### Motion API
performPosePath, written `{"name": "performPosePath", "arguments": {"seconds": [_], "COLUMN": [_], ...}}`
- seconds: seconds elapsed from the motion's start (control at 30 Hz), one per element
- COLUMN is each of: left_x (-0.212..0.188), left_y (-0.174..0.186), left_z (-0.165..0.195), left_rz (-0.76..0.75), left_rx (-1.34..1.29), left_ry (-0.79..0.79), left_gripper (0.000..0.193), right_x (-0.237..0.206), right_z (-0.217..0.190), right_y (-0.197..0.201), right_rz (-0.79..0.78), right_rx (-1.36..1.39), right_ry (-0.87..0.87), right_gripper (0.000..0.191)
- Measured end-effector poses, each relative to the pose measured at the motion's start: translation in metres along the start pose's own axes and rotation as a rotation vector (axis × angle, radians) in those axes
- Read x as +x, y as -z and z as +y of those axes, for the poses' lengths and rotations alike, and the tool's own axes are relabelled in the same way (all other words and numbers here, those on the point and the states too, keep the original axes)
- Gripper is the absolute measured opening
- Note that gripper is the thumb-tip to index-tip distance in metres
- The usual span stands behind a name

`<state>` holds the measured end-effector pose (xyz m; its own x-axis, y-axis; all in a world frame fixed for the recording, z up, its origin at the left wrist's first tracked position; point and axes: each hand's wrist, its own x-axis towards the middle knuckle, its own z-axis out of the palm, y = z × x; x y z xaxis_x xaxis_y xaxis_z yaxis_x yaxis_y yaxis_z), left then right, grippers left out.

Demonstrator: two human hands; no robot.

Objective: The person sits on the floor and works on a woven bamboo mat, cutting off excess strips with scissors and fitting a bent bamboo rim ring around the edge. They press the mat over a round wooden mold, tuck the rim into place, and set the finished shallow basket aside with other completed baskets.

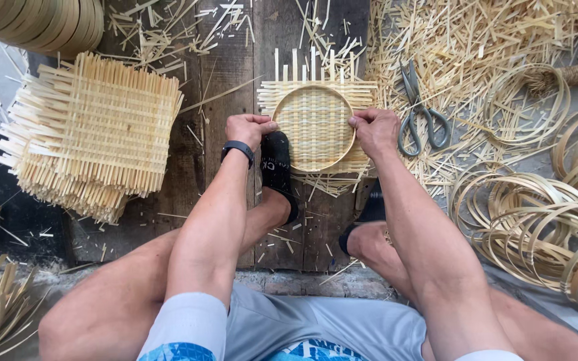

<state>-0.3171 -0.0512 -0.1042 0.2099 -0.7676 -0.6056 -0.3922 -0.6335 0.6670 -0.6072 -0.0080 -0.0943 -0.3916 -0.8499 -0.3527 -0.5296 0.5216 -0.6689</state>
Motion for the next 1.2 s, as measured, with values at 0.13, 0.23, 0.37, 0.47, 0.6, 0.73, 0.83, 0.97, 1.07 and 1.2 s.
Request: {"name": "performPosePath", "arguments": {"seconds": [0.13,0.23,0.37,0.47,0.6,0.73,0.83,0.97,1.07,1.2], "left_x": [-0.003,-0.007,-0.009,0.001,0.032,0.044,0.044,0.046,0.05,0.056], "left_y": [0.0,0.0,0.002,-0.009,-0.046,-0.066,-0.067,-0.062,-0.063,-0.068], "left_z": [0.001,0.003,0.016,0.031,0.046,0.038,0.034,0.041,0.044,0.04], "left_rz": [0.035,0.04,0.035,0.157,0.062,-0.144,-0.213,-0.243,-0.174,-0.182], "left_rx": [-0.005,-0.008,0.24,0.485,0.445,0.167,0.127,-0.034,0.066,0.165], "left_ry": [-0.018,-0.03,-0.111,-0.659,-1.09,-0.676,-0.513,-0.652,-0.883,-0.753], "left_gripper": [0.023,0.022,0.023,0.035,0.025,0.024,0.025,0.027,0.024,0.027], "right_x": [0.004,0.009,-0.003,-0.029,-0.061,-0.06,-0.063,-0.052,-0.012,0.048], "right_z": [0.008,0.006,-0.02,-0.049,-0.056,-0.026,-0.018,-0.034,-0.044,-0.037], "right_y": [0.0,0.004,0.012,0.002,-0.045,-0.077,-0.079,-0.054,-0.032,-0.042], "right_rz": [-0.087,-0.09,-0.098,-0.121,-0.365,-0.16,-0.132,-0.261,-0.236,-0.117], "right_rx": [0.112,0.12,-0.105,-0.425,-0.721,-0.898,-0.799,-0.679,-0.39,-0.105], "right_ry": [-0.033,-0.005,0.083,0.449,0.9,1.091,1.087,1.026,1.021,0.678], "right_gripper": [0.019,0.02,0.022,0.054,0.105,0.103,0.1,0.082,0.055,0.023]}}
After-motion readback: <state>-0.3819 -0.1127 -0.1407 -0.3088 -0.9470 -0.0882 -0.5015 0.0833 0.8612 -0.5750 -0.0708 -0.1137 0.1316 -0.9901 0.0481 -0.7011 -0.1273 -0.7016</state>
